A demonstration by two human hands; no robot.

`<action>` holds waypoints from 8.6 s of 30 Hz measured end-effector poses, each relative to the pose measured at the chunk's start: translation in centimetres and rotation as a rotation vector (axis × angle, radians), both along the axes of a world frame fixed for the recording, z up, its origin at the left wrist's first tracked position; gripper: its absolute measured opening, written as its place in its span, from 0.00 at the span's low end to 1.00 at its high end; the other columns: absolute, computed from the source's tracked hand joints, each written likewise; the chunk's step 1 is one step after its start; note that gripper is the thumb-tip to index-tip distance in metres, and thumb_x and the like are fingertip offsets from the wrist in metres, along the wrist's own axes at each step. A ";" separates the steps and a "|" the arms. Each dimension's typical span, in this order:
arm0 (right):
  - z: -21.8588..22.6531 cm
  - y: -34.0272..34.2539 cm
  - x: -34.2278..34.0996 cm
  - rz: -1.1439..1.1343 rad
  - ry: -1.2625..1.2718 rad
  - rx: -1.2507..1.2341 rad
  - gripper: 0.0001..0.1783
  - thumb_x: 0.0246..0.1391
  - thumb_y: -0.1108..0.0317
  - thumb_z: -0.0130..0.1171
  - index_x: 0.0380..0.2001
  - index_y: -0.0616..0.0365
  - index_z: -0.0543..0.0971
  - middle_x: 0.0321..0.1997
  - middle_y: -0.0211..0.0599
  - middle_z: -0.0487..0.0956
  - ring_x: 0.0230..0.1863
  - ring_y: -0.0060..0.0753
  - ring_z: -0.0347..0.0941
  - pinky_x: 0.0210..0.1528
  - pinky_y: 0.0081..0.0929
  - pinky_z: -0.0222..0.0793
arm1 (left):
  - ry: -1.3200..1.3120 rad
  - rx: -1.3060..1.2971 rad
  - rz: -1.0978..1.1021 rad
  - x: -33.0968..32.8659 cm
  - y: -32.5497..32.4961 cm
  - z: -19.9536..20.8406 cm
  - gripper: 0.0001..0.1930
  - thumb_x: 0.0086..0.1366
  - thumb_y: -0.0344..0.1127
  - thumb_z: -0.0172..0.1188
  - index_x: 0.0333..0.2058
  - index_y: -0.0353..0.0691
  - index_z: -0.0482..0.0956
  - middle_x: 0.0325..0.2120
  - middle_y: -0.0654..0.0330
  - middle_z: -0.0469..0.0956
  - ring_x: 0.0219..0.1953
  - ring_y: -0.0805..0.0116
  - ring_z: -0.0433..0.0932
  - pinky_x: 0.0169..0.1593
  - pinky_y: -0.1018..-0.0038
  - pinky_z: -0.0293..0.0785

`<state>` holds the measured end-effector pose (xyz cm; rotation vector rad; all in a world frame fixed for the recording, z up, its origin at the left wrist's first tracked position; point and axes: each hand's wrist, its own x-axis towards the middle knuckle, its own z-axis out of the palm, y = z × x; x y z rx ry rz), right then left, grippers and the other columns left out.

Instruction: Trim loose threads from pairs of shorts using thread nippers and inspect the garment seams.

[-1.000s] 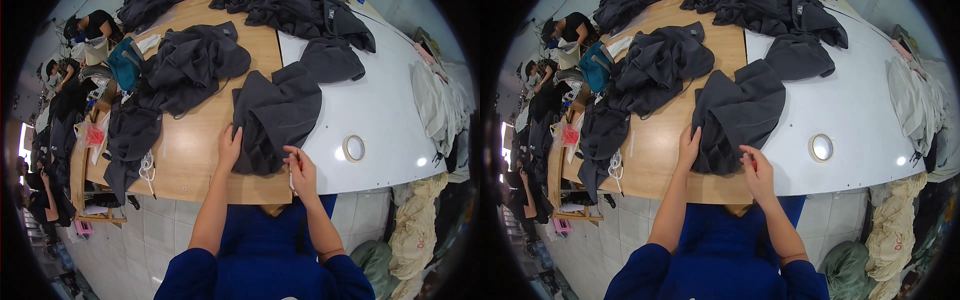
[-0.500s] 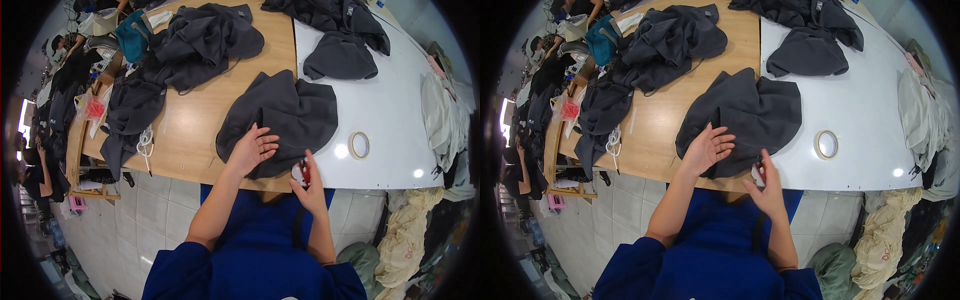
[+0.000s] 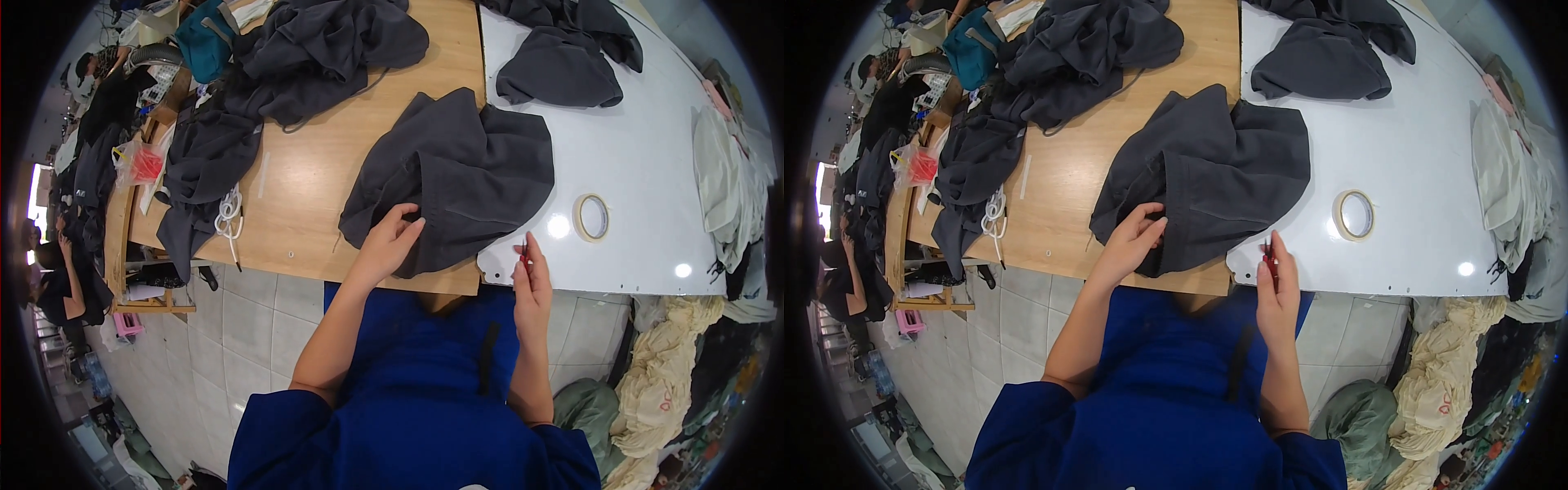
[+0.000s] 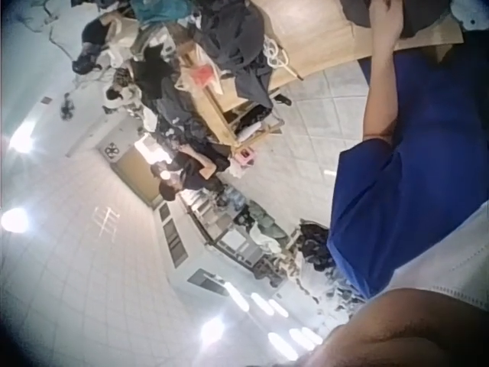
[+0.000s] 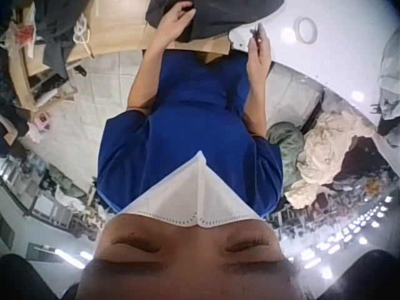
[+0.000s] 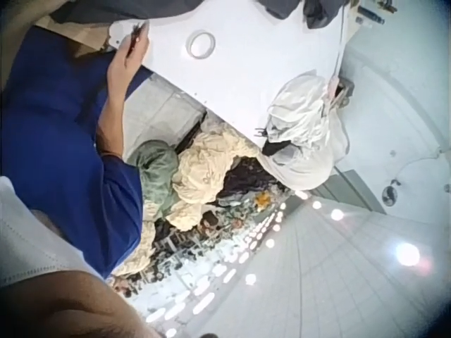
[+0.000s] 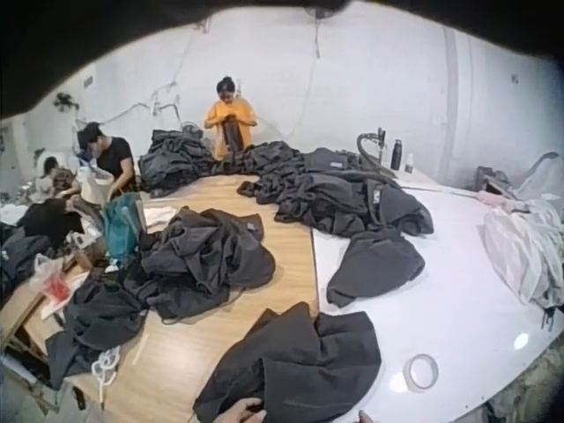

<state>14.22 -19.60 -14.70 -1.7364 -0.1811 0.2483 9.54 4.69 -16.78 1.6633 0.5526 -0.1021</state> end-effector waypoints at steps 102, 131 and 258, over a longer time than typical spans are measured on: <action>3.1 5.4 0.3 0.188 -0.399 -0.022 0.17 0.43 0.78 0.62 0.41 0.58 0.79 0.38 0.36 0.76 0.38 0.32 0.73 0.40 0.24 0.68 | -0.233 -1.059 0.557 -1.5 -3.2 4.3 0.19 0.62 0.28 0.55 0.52 0.34 0.68 0.46 0.53 0.75 0.46 0.64 0.76 0.48 0.69 0.75; 2.8 5.6 -0.3 0.110 -0.599 -0.053 0.16 0.41 0.78 0.64 0.38 0.56 0.82 0.35 0.33 0.78 0.35 0.32 0.69 0.39 0.23 0.64 | -0.112 -1.219 0.458 -1.7 -4.5 4.5 0.11 0.63 0.31 0.54 0.43 0.36 0.74 0.39 0.56 0.79 0.40 0.66 0.79 0.43 0.72 0.78; -0.6 -0.3 2.5 -0.177 0.204 0.142 0.19 0.60 0.71 0.48 0.55 0.59 0.67 0.34 0.29 0.71 0.22 0.10 0.55 0.23 0.08 0.51 | -0.345 -0.559 0.568 -5.8 8.4 4.9 0.25 0.69 0.46 0.45 0.56 0.31 0.65 0.54 0.53 0.69 0.55 0.61 0.70 0.58 0.69 0.63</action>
